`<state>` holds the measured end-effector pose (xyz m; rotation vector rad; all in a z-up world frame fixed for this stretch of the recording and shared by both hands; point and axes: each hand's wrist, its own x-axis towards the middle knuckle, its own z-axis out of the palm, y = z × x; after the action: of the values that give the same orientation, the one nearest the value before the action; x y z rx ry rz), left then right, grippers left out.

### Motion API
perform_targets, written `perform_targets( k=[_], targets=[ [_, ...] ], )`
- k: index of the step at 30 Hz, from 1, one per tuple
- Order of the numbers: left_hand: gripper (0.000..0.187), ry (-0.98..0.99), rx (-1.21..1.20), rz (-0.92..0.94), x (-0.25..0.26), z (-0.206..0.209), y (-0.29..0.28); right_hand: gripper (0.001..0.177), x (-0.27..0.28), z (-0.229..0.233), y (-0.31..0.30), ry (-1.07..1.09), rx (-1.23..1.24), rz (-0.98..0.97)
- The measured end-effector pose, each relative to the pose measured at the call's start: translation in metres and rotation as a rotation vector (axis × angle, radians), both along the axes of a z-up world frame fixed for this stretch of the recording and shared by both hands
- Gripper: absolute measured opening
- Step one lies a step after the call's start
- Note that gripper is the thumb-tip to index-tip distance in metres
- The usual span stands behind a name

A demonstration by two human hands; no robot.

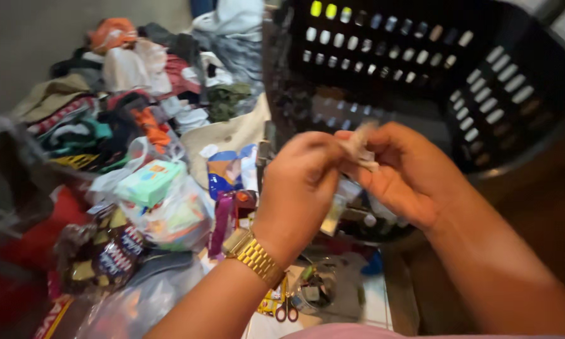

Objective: The person sits on the floor and sorts various items from plastic bags and a black basket. They use scissors to cut open yellow Champion drink sachets and place them on the floor, then handle other packaged goods and containers, moving them between the basket and the floor.

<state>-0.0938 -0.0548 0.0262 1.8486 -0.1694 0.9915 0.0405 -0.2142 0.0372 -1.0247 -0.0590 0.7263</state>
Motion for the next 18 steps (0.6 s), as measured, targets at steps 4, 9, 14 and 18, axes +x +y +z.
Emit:
perform_targets(
  k=[4, 9, 14, 18],
  targets=[
    [0.023, -0.232, 0.333, -0.081, 0.017, -0.003, 0.002, 0.031, 0.009, 0.028, -0.019, -0.538, -0.396, 0.030],
    [0.062, -0.100, 0.122, 0.610, 0.051, -0.026, 0.039, 0.038, 0.084, 0.074, -0.037, -1.252, -1.615, 0.377],
    [0.080, 0.008, 0.113, 0.437, 0.078, -0.057, 0.074, 0.017, 0.120, 0.029, -0.048, -1.528, -1.961, 0.566],
    [0.061, -0.054, 0.102, 0.250, 0.098, -0.074, 0.076, 0.014, 0.150, 0.002, -0.068, -1.745, -1.951, 0.614]
  ],
)
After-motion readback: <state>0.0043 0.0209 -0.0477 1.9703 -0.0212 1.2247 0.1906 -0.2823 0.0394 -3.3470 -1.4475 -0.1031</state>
